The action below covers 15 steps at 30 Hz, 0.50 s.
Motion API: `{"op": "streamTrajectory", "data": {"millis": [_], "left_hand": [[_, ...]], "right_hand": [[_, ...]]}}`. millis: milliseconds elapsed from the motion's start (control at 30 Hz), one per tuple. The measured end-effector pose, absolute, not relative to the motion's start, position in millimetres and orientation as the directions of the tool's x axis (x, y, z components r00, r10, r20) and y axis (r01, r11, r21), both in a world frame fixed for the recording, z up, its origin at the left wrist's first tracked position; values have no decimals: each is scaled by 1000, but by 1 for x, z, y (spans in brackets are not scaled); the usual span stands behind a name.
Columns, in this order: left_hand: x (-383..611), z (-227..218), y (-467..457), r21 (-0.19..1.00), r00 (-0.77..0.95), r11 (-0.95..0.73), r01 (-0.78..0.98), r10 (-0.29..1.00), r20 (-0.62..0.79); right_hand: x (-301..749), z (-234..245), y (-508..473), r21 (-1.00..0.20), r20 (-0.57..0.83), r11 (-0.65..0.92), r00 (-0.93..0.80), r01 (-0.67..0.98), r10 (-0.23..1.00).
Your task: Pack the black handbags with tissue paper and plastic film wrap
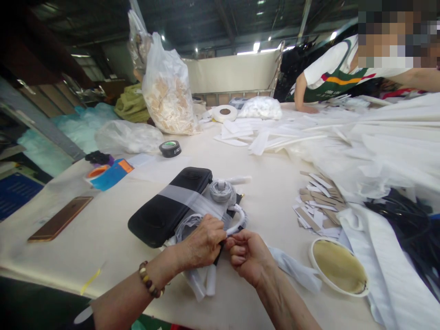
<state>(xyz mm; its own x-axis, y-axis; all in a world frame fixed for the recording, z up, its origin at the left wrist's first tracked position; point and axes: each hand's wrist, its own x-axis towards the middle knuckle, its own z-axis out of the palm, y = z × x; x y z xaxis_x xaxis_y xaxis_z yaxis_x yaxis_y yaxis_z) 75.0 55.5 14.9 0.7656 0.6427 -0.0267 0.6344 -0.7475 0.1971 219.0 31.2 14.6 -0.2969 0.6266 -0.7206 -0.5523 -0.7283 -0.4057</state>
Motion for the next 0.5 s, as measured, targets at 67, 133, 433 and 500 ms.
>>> {"op": "streamTrajectory", "data": {"millis": [67, 133, 433, 500], "left_hand": [[75, 14, 56, 194, 762, -744, 640, 646, -36], [76, 12, 58, 192, 756, -738, 647, 653, -42], [78, 9, 60, 195, 700, -679, 707, 713, -54], [78, 9, 61, 200, 690, -669, 716, 721, -58]], "right_hand": [[219, 12, 30, -388, -731, -743, -309, -545, 608], [218, 6, 29, -412, -725, -730, -289, -546, 625], [219, 0, -2, -675, -577, -562, -133, -478, 806], [247, 5, -22, -778, -515, -476, -18, -410, 857]]}}
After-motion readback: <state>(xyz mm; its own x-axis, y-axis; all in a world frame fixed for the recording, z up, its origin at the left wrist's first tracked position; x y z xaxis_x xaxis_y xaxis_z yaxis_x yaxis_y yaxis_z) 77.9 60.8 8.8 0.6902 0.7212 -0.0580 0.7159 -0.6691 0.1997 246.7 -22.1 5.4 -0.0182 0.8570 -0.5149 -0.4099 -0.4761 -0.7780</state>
